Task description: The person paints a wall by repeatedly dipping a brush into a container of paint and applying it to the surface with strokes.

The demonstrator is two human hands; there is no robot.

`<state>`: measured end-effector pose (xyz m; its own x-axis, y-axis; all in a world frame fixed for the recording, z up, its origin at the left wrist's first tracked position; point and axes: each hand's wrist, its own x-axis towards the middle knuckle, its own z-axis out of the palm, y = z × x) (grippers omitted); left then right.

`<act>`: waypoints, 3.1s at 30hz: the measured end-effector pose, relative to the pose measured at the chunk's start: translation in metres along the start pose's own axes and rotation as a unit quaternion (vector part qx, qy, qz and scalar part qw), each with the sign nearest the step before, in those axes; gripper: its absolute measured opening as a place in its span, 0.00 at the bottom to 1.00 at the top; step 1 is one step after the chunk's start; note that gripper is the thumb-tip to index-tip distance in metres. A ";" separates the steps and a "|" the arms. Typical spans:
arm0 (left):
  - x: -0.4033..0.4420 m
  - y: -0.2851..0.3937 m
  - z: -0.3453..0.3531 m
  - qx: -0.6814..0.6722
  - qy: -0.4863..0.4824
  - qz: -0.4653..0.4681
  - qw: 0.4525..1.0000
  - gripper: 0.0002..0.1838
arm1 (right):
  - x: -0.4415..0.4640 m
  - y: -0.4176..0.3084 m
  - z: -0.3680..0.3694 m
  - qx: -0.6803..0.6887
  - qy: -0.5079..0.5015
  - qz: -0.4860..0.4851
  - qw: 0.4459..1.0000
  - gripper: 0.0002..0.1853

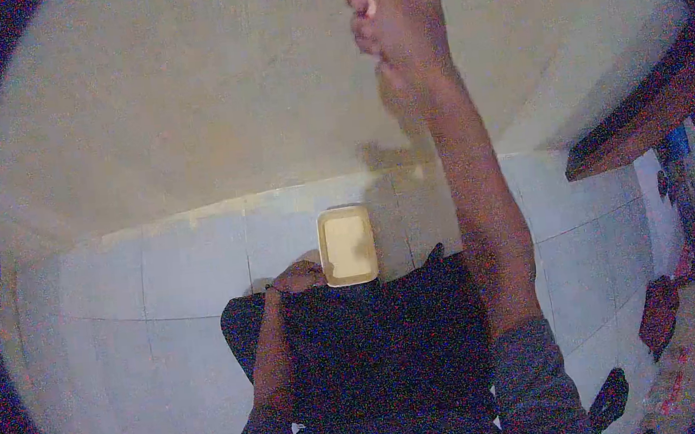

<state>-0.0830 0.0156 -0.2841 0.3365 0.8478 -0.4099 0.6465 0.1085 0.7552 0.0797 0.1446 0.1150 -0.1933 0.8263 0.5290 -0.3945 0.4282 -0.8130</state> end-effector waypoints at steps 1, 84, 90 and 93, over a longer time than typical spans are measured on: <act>0.000 0.000 0.000 0.005 0.012 0.011 1.000 0.20 | 0.003 -0.001 -0.005 0.001 0.000 0.000 1.000 0.14; -0.006 0.002 -0.008 -0.053 -0.004 0.035 0.998 0.19 | -0.076 0.079 -0.073 -0.054 0.031 0.317 0.947 0.16; -0.012 0.006 -0.017 -0.050 -0.029 0.044 0.997 0.18 | -0.150 0.157 -0.112 -0.031 0.082 0.448 0.890 0.15; -0.020 0.025 -0.027 -0.016 -0.036 0.015 0.999 0.18 | -0.177 0.202 -0.130 -0.007 0.128 0.506 0.853 0.15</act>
<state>-0.0924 0.0159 -0.2435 0.4048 0.8110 -0.4224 0.6139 0.1013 0.7829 0.1507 0.1320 -0.1746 -0.2253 0.8270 -0.5151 -0.1296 -0.5494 -0.8254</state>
